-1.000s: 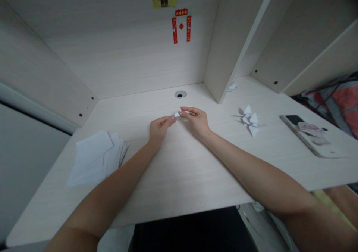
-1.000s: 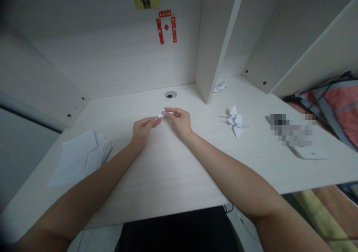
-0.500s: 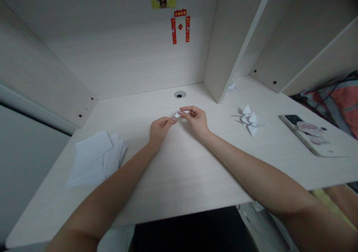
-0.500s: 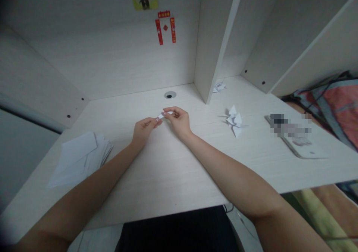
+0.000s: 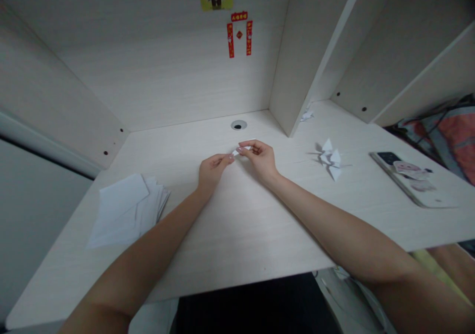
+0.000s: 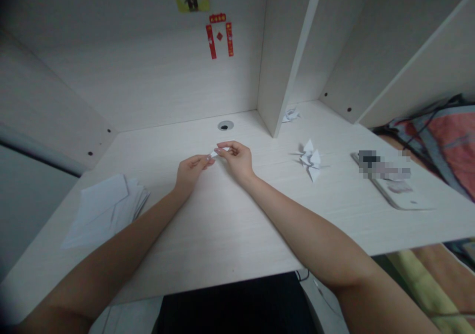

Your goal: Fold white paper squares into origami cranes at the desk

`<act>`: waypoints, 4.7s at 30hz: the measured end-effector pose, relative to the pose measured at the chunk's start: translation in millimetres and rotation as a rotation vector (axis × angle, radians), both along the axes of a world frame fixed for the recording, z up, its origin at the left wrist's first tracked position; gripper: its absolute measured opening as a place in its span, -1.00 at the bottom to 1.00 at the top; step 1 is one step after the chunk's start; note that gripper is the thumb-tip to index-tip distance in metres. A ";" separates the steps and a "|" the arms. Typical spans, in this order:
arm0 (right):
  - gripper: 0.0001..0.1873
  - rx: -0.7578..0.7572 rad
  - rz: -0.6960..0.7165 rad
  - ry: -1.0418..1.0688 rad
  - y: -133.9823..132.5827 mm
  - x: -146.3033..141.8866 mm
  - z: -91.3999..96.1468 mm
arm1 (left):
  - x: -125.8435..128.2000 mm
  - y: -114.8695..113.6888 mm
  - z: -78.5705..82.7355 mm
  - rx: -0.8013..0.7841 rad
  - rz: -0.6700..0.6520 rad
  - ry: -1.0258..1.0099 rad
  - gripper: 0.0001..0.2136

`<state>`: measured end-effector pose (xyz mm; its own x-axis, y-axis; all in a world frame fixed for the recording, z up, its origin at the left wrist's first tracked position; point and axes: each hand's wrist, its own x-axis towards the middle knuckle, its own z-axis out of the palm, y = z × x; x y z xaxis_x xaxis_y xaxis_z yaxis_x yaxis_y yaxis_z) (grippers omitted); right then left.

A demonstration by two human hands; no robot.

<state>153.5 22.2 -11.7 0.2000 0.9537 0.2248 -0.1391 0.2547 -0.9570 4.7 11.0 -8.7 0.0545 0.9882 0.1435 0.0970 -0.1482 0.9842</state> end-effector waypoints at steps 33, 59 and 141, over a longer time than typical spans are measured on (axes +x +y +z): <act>-0.63 0.125 0.041 -0.200 -8.8 -5.0 0.0 | 0.0 0.3 -0.9 -0.024 -0.022 0.030 -0.77; -0.55 0.015 0.186 -0.107 -1.8 -2.7 -3.0 | 2.0 -3.4 5.0 -0.010 -0.018 0.047 -0.73; -0.61 -0.016 -0.120 -0.028 3.9 6.4 -4.4 | 0.6 -4.0 0.1 -0.007 -0.185 0.152 -0.71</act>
<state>159.9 26.1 -16.1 0.3069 0.9268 0.2166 -0.0817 0.2524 -0.9642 5.3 7.0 -8.7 0.2548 0.9604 0.1128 0.2160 -0.1702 0.9614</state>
